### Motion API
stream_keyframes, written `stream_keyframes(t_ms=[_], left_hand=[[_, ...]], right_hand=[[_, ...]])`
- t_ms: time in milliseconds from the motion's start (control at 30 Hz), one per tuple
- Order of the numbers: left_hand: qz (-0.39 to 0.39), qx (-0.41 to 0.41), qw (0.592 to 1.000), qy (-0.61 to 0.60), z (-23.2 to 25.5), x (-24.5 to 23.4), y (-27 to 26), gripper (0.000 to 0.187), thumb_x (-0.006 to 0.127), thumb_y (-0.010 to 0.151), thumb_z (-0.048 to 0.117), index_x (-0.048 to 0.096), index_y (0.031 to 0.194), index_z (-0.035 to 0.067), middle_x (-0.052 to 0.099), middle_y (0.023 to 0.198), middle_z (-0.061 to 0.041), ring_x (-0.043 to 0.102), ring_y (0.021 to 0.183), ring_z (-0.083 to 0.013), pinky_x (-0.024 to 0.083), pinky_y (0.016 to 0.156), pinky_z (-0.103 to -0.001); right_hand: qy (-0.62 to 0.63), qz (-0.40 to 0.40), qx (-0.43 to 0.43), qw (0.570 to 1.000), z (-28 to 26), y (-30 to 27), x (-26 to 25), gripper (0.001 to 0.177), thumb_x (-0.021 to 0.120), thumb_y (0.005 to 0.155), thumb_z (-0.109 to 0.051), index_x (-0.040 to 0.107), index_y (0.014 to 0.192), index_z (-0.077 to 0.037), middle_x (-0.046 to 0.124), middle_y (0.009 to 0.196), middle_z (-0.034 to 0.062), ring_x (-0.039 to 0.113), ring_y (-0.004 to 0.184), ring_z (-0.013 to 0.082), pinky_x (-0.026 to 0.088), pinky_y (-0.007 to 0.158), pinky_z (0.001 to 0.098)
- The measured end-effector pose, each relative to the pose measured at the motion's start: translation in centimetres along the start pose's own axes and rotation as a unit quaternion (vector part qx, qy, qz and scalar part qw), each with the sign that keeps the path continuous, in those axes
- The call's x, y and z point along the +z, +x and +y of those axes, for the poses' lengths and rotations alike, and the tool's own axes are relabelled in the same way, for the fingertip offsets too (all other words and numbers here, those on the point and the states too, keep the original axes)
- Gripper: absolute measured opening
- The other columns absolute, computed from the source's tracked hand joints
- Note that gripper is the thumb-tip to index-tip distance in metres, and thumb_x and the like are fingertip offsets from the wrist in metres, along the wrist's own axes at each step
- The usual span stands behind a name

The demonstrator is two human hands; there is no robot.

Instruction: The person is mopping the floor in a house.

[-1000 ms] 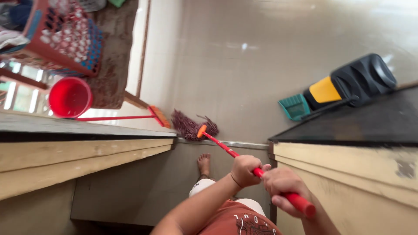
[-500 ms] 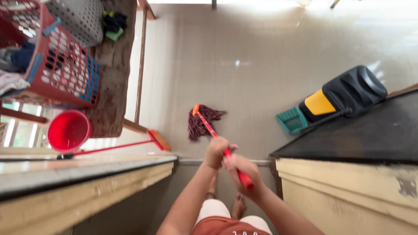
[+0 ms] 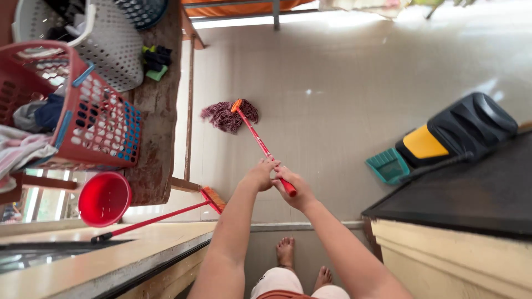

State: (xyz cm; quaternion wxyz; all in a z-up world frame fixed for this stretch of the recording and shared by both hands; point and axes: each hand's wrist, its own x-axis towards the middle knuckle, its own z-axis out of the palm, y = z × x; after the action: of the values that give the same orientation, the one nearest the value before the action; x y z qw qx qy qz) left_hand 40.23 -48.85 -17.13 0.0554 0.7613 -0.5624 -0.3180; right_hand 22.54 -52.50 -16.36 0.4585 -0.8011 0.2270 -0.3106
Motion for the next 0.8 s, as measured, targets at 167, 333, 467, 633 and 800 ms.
stream_keyframes(t_ms=[167,333,467,633,800], left_hand=[[0.012,0.193,0.978,0.079,3.6,9.3,1.7,0.030,0.073,0.078,0.027,0.071,0.106,0.017,0.063,0.119,-0.011,0.055,0.122,-0.0330,0.043,0.100,-0.051],[0.006,0.359,0.933,-0.030,15.9,13.2,-3.3,0.022,0.068,0.079,0.033,0.076,0.082,0.012,0.072,0.083,-0.013,0.069,0.084,-0.0344,0.053,0.085,-0.047],[0.044,0.377,0.916,-0.126,26.2,13.8,-9.5,0.021,0.074,0.075,0.036,0.069,0.075,0.015,0.069,0.075,-0.012,0.067,0.072,-0.0360,0.054,0.064,-0.047],[0.101,0.433,0.872,-0.204,28.4,17.7,-12.2,0.023,0.077,0.073,0.035,0.059,0.072,0.019,0.065,0.073,-0.005,0.067,0.070,-0.0319,0.052,0.062,-0.043],[0.032,0.558,0.820,-0.123,21.1,20.5,-8.0,0.026,0.079,0.069,0.028,0.071,0.093,0.020,0.071,0.085,-0.003,0.070,0.080,-0.0285,0.055,0.069,-0.042]], right_hand=[[-0.115,-0.010,0.019,0.993,-5.0,-7.6,-6.8,0.012,0.069,0.088,-0.012,0.071,0.100,-0.009,0.076,0.113,0.0120,0.070,0.108,0.0310,0.043,0.104,0.0524],[-0.127,0.080,0.035,0.988,-10.5,-15.5,-16.0,0.008,0.068,0.081,-0.005,0.071,0.087,-0.008,0.080,0.097,0.0064,0.076,0.097,0.0201,0.042,0.106,0.0472],[-0.049,0.197,0.015,0.979,-13.5,-20.6,-21.5,0.012,0.058,0.082,-0.001,0.065,0.073,-0.007,0.074,0.078,0.0059,0.071,0.081,0.0198,0.051,0.088,0.0376],[0.036,0.245,-0.043,0.968,-16.0,-24.7,-22.5,0.021,0.051,0.088,-0.001,0.052,0.067,-0.008,0.066,0.069,0.0022,0.063,0.066,0.0129,0.057,0.095,0.0382],[0.057,0.185,0.027,0.981,-14.9,-25.4,-17.9,0.008,0.056,0.092,0.001,0.063,0.088,0.003,0.074,0.092,0.0153,0.072,0.082,0.0265,0.058,0.090,0.0395]])
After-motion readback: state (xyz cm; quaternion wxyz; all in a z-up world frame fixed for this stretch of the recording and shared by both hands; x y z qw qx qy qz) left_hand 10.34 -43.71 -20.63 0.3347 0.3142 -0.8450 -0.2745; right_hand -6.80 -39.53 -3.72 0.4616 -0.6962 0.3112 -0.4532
